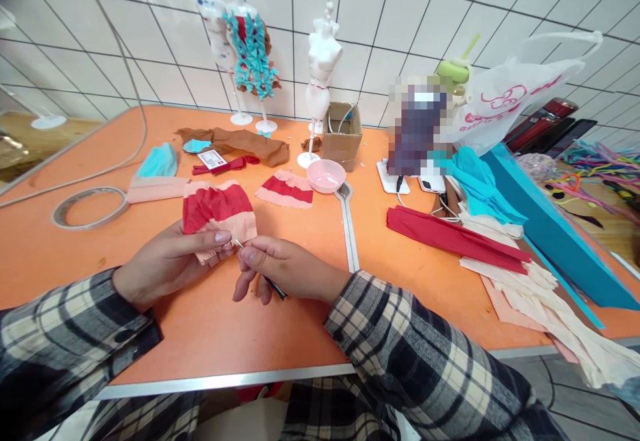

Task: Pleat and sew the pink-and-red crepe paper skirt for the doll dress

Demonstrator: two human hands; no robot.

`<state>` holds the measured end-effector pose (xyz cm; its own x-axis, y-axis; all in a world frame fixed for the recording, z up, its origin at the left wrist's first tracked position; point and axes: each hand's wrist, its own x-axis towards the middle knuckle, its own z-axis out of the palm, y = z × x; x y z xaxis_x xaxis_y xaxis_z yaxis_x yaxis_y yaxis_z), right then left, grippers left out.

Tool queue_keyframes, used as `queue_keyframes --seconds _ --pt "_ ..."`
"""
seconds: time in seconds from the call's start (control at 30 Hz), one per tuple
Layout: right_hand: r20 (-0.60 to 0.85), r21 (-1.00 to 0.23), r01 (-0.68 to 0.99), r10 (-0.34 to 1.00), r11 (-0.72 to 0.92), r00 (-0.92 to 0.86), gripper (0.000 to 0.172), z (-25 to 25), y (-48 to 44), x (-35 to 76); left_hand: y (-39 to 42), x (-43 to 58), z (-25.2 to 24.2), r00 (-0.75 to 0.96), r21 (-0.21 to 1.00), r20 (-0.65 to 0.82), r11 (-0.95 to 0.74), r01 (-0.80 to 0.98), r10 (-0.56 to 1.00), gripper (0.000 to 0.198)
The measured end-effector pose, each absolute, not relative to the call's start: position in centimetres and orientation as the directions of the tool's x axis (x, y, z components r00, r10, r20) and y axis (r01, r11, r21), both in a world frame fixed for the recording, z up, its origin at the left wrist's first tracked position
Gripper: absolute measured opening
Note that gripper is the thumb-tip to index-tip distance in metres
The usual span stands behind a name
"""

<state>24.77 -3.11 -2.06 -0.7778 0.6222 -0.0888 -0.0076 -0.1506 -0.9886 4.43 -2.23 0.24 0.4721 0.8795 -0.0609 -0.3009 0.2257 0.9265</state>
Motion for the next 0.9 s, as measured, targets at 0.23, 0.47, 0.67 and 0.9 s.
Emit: queue_keyframes --seconds 0.23,0.47,0.67,0.9 --pt "-0.122 -0.986 0.024 0.603 -0.168 -0.788 0.042 -2.06 -3.13 24.89 -2.22 3.77 -0.41 0.378 0.92 -0.134 0.257 -0.297 0.916 0.019" --pt "-0.164 -0.978 0.042 0.633 -0.203 -0.756 0.043 -1.29 -3.33 24.9 -2.11 3.84 -0.16 0.397 0.896 -0.119 0.271 -0.352 0.91 0.01" --pt "-0.134 -0.982 0.016 0.631 -0.189 -0.764 0.046 -1.39 -3.36 24.85 -2.32 4.29 0.38 0.48 0.909 -0.053 0.241 -0.339 0.876 0.014" --pt "-0.125 -0.98 -0.003 0.634 -0.197 -0.763 0.046 -1.64 -3.33 24.9 -2.26 4.19 0.22 0.555 0.918 -0.018 0.234 -0.321 0.832 0.016"
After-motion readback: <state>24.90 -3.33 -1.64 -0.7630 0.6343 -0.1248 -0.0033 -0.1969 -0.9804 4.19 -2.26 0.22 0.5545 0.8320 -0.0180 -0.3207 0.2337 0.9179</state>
